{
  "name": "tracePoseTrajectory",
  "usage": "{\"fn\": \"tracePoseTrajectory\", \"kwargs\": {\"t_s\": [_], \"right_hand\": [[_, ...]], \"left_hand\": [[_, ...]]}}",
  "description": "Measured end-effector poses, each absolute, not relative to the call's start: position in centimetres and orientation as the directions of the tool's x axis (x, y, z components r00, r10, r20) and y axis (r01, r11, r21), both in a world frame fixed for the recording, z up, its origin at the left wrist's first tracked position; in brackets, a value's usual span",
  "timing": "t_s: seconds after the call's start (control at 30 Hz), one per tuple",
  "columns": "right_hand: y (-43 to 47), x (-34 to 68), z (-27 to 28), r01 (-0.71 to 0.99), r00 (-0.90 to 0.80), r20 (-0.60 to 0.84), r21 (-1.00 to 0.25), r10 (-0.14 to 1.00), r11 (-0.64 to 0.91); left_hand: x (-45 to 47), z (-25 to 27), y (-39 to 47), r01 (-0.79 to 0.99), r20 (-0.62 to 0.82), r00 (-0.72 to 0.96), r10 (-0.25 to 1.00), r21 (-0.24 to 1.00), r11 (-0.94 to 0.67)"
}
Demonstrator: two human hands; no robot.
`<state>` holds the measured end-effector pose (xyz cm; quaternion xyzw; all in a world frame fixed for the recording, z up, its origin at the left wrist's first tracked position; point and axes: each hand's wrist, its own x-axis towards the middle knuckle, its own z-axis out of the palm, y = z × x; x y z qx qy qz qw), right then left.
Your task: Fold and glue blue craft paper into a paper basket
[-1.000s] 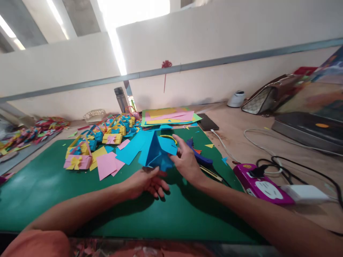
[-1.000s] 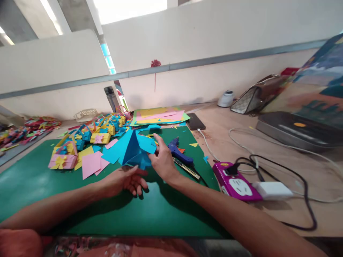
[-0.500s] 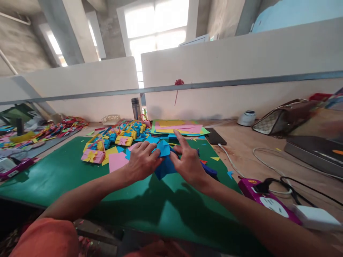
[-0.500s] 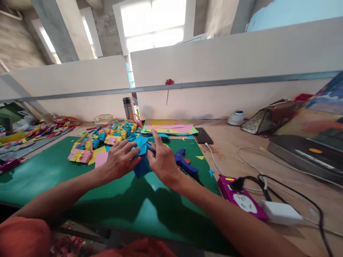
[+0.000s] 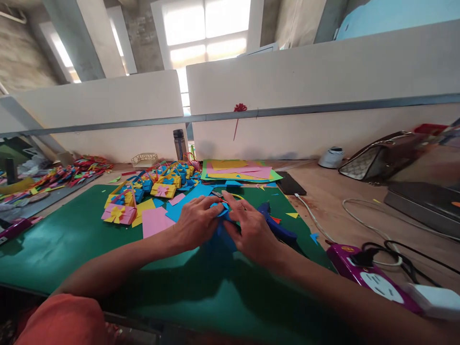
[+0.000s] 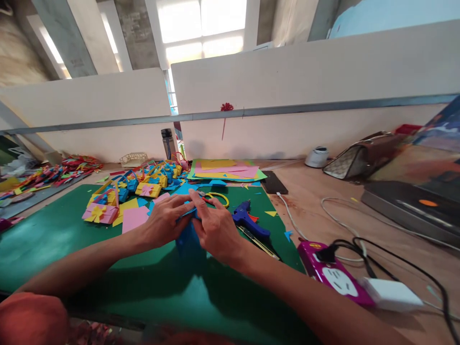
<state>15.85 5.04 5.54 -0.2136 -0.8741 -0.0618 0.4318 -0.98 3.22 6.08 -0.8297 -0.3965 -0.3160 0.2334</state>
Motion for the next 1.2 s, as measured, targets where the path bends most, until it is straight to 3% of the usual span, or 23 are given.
{"fn": "tracePoseTrajectory", "kwargs": {"t_s": [0.13,0.3,0.43,0.67,0.83,0.93,1.2], "right_hand": [[5.0,16.1,5.3,0.455,-0.534,0.774,-0.078,0.341,0.887],[5.2,16.8,5.9,0.562,-0.431,0.706,-0.277,0.561,0.78],[5.2,17.1,6.5,0.616,-0.408,0.592,-0.383,0.694,0.689],[4.8,17.3,7.2,0.617,-0.462,0.474,-0.436,0.75,0.656],[4.9,17.4,7.3,0.608,-0.465,0.48,-0.437,0.744,0.663],[5.2,17.6,7.4,0.589,-0.501,0.488,-0.412,0.714,0.695],[5.3,17.7,7.0,0.548,-0.562,0.562,-0.298,0.608,0.782]], "left_hand": [[-1.5,6.1,3.4,0.777,0.696,0.478,0.536,-0.05,-0.628],[-2.1,6.6,3.6,0.735,0.684,0.419,0.597,0.131,-0.665],[-2.1,7.0,3.6,0.687,0.595,0.415,0.688,0.291,-0.666],[-1.5,7.3,3.1,0.632,0.41,0.399,0.82,0.524,-0.57],[-1.6,7.3,2.9,0.562,0.206,0.368,0.907,0.728,-0.393],[-1.5,7.4,2.7,0.585,0.17,0.368,0.914,0.721,-0.37],[-1.3,7.7,1.3,0.625,0.33,0.502,0.8,0.502,-0.599]]}}
